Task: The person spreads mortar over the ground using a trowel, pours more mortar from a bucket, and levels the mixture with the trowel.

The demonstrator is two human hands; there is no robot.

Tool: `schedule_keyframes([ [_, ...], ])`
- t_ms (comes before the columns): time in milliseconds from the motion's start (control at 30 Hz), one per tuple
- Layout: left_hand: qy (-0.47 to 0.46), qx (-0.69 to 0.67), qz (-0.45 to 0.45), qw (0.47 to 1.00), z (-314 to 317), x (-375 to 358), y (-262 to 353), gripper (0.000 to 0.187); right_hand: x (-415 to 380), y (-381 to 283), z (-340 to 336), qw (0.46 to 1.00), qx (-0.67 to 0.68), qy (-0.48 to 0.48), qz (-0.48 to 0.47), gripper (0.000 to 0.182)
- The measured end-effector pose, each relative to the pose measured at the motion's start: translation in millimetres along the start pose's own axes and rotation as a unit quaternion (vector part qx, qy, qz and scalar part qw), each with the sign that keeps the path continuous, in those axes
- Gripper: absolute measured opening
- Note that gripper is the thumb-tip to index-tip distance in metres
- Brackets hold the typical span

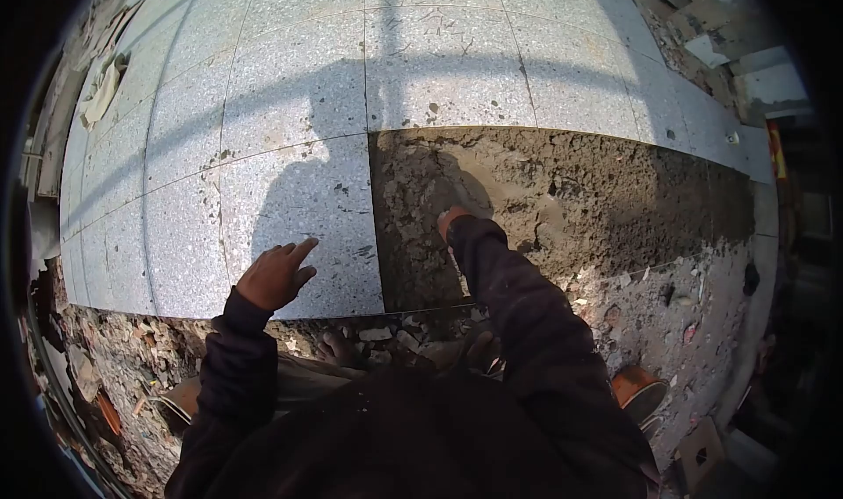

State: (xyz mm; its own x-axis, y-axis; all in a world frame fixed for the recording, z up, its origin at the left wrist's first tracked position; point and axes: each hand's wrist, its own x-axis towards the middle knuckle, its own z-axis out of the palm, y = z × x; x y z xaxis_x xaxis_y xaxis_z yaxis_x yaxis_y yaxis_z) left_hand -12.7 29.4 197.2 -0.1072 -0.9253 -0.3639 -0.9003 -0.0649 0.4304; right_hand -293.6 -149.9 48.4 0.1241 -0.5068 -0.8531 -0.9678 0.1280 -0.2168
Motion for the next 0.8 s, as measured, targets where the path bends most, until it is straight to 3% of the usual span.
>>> schedule_keyframes([
  [100, 0.008, -0.006, -0.026, 1.000, -9, -18, 4, 0.045, -24, 23, -13, 0.993, -0.099, -0.056, -0.012, 0.054],
  [167, 0.025, -0.013, -0.034, 0.999, -12, -26, -1, 0.046, -46, 60, -17, 0.951, -0.286, 0.015, -0.116, 0.050],
  [233, 0.026, -0.015, -0.051, 0.998, -11, -25, -9, 0.045, -108, 45, -27, 0.962, -0.234, 0.116, -0.083, 0.041],
  [333, 0.001, 0.005, -0.056, 0.998, 0, -7, -22, 0.044, -121, 3, -20, 0.963, -0.207, 0.153, -0.084, 0.034],
  [467, -0.030, -0.007, -0.015, 0.999, 20, 12, -30, 0.046, -40, -31, 6, 0.973, -0.200, 0.103, -0.049, 0.032],
  [567, -0.031, -0.019, -0.003, 0.999, 20, 10, -30, 0.047, 15, -41, 12, 0.967, -0.174, 0.179, -0.050, 0.028],
  [667, -0.020, -0.028, -0.012, 0.999, 16, 5, -30, 0.045, 90, -29, 11, 0.967, -0.240, 0.086, -0.015, 0.031],
  [767, -0.001, -0.019, -0.024, 1.000, 8, 3, -32, 0.042, -14, -76, -38, 0.939, -0.323, 0.115, -0.038, 0.034],
  [800, 0.005, -0.029, -0.019, 0.999, 10, 1, -33, 0.043, -9, -65, -42, 0.938, -0.319, 0.127, -0.043, 0.035],
])
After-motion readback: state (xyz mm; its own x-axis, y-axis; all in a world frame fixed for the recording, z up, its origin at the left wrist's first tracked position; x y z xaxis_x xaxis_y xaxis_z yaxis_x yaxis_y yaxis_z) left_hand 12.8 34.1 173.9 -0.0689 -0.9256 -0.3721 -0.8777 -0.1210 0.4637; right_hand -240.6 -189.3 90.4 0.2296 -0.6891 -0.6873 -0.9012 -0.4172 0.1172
